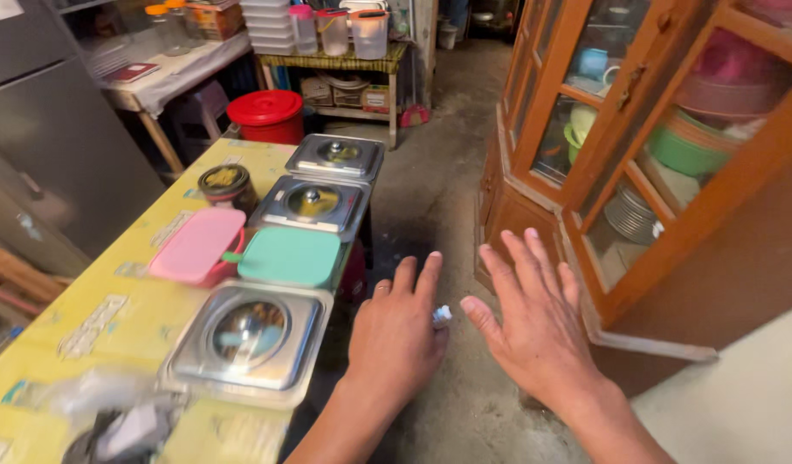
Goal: The person unscrews a light bulb from a ceiling fixture, walks through a small shop area, and attempts to screw the bulb into a second fixture. The person then walks into a back room and touches a hanging towel.
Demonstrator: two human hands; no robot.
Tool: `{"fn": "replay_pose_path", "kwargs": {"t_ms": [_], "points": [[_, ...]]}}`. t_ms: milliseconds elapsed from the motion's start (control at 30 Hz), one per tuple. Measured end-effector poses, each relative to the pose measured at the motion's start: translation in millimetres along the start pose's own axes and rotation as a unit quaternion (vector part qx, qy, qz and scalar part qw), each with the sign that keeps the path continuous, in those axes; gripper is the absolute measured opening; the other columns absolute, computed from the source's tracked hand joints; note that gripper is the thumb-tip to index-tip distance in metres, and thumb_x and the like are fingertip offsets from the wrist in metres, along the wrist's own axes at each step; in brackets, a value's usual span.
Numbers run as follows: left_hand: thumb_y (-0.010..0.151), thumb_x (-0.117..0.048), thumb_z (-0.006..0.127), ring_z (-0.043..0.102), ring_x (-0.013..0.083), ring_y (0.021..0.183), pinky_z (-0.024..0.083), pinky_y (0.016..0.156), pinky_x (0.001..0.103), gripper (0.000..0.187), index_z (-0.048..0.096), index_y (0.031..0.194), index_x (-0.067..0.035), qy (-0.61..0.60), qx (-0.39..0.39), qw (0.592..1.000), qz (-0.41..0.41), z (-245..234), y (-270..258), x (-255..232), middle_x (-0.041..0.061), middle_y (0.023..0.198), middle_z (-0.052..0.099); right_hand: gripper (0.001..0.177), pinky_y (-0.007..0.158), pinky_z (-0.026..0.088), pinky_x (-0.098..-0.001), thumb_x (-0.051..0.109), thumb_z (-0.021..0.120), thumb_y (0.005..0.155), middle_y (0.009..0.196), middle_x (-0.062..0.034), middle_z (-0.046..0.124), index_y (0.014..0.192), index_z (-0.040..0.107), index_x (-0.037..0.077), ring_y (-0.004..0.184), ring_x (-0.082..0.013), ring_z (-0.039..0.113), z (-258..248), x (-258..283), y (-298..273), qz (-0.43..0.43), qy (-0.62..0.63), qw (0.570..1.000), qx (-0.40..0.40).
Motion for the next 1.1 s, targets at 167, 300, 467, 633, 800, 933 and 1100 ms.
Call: {"fn": "replay_pose_path", "kwargs": {"t_ms": [167, 300, 467, 633, 800, 933, 1100], "points": [[0.069, -0.016, 0.080, 0.064, 0.0395, 0.103, 0.055, 0.077, 0.051, 0.087, 0.041, 0.147, -0.006, -0.005, 0.016, 0.999, 0.044, 29, 124, 24, 0.021, 0.140, 0.052, 0.071, 0.114, 0.017, -0.0647, 0.047, 0.054, 0.095, 0.164, -0.0159, 0.027, 0.153, 0.040, 0.009, 0.153, -0.0363, 0.018, 36, -56, 94, 0.032, -0.022, 0.999, -0.021], [0.072, -0.017, 0.080, 0.064, 0.0400, 0.103, 0.055, 0.076, 0.051, 0.086, 0.040, 0.147, -0.004, -0.017, 0.021, 0.997, 0.074, 67, 213, 41, 0.023, 0.141, 0.051, 0.072, 0.114, 0.015, -0.0658, 0.047, 0.053, 0.095, 0.166, -0.0144, 0.023, 0.154, 0.038, 0.009, 0.154, -0.0357, 0.016, 80, -109, 160, 0.060, -0.029, 0.998, -0.019], [0.068, -0.016, 0.080, 0.064, 0.0401, 0.104, 0.055, 0.078, 0.050, 0.090, 0.039, 0.147, -0.004, -0.006, 0.037, 0.997, 0.074, 136, 341, 75, 0.021, 0.141, 0.051, 0.069, 0.112, 0.015, -0.0669, 0.046, 0.051, 0.096, 0.165, -0.0139, 0.025, 0.153, 0.039, 0.010, 0.154, -0.0358, 0.015, 156, -198, 247, 0.071, -0.016, 0.997, -0.016], [0.074, -0.019, 0.077, 0.065, 0.0393, 0.098, 0.055, 0.080, 0.050, 0.082, 0.042, 0.146, -0.001, 0.010, 0.044, 0.998, 0.045, 180, 482, 101, 0.019, 0.130, 0.057, 0.066, 0.112, 0.015, -0.0662, 0.045, 0.051, 0.095, 0.164, -0.0129, 0.026, 0.151, 0.041, 0.011, 0.154, -0.0345, 0.014, 213, -291, 362, 0.067, -0.007, 0.998, -0.003], [0.076, -0.019, 0.075, 0.066, 0.0358, 0.091, 0.054, 0.077, 0.049, 0.051, 0.068, 0.126, -0.012, 0.035, 0.022, 0.998, 0.050, 202, 606, 132, 0.012, 0.097, 0.069, 0.061, 0.111, 0.012, -0.0661, 0.046, 0.051, 0.096, 0.163, -0.0126, 0.026, 0.147, 0.046, 0.011, 0.153, -0.0336, 0.011, 255, -351, 478, 0.041, 0.004, 0.999, 0.025], [0.073, -0.018, 0.075, 0.066, 0.0336, 0.092, 0.053, 0.076, 0.048, 0.027, 0.079, 0.100, -0.016, 0.035, -0.003, 0.998, 0.043, 235, 700, 164, 0.009, 0.091, 0.071, 0.060, 0.113, 0.012, -0.0656, 0.046, 0.051, 0.096, 0.164, -0.0140, 0.027, 0.144, 0.051, 0.010, 0.154, -0.0340, 0.011, 298, -392, 559, 0.019, 0.023, 1.000, 0.002], [0.076, -0.031, 0.080, 0.066, 0.0331, 0.096, 0.052, 0.080, 0.048, 0.019, 0.081, 0.085, -0.014, -0.004, -0.008, 1.000, 0.001, 292, 824, 224, 0.010, 0.089, 0.072, 0.058, 0.113, 0.016, -0.0667, 0.046, 0.055, 0.095, 0.163, -0.0152, 0.030, 0.139, 0.056, 0.009, 0.155, -0.0353, 0.015, 377, -449, 668, 0.035, 0.035, 0.999, -0.015]]}}
Point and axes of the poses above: each hand's wrist, its own y-axis towards the middle knuckle, its own z-axis out of the palm, x = y × z, the point moved 5 cm from there along y, towards the middle knuckle
